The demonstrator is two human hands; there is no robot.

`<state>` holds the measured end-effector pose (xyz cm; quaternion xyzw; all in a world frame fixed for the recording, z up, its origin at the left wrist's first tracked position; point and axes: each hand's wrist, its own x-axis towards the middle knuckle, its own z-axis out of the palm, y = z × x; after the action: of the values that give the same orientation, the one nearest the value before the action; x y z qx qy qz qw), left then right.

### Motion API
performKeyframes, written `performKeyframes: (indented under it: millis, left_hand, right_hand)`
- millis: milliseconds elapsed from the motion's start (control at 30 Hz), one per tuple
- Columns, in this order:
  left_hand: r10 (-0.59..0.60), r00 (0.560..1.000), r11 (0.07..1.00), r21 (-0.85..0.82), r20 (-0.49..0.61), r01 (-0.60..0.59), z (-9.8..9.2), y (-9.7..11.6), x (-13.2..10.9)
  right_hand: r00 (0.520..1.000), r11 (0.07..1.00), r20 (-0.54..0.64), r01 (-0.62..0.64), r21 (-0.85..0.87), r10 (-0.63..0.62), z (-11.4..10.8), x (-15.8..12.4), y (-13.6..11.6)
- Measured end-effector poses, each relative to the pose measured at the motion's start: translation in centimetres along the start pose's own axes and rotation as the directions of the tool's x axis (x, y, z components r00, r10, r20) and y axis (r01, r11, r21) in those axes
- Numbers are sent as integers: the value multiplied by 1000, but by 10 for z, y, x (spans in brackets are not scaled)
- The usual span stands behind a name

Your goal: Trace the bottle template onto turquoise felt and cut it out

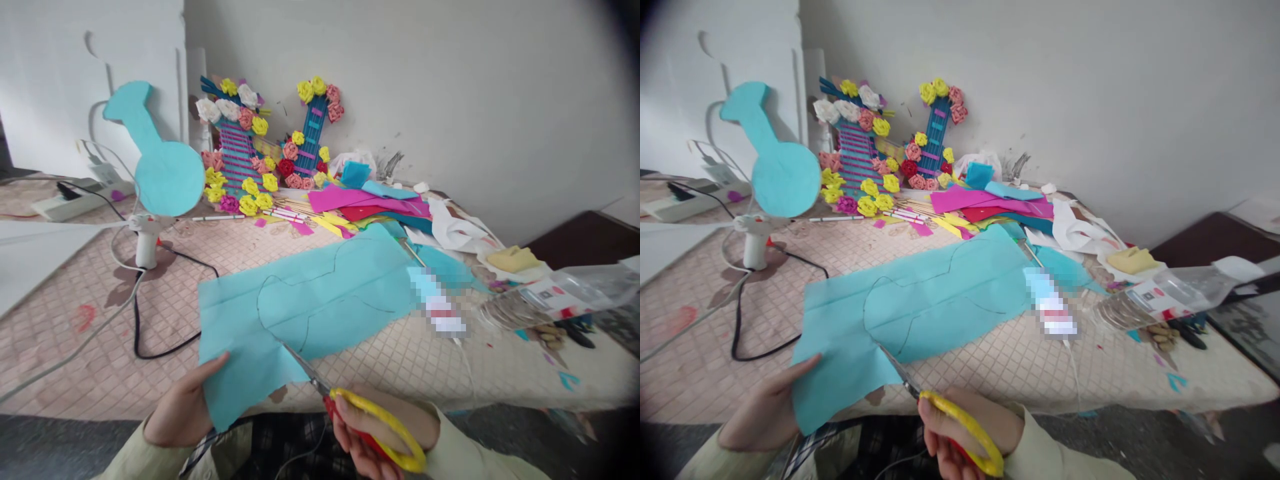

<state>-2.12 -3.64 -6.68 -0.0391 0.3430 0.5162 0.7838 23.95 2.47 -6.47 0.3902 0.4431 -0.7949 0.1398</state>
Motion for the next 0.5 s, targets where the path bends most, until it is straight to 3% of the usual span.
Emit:
performKeyframes:
  millis: [167,500]
  left_hand:
    - [20,998,999,39,-68,-18,5,0,-2]
    - [20,998,998,55,-60,-17,15,1,-7]
  right_hand:
    - [1000,1000,-6,-4,-14,3,-1,3,-1]
    - [999,999,30,-41,-12,42,-5,7,-4]
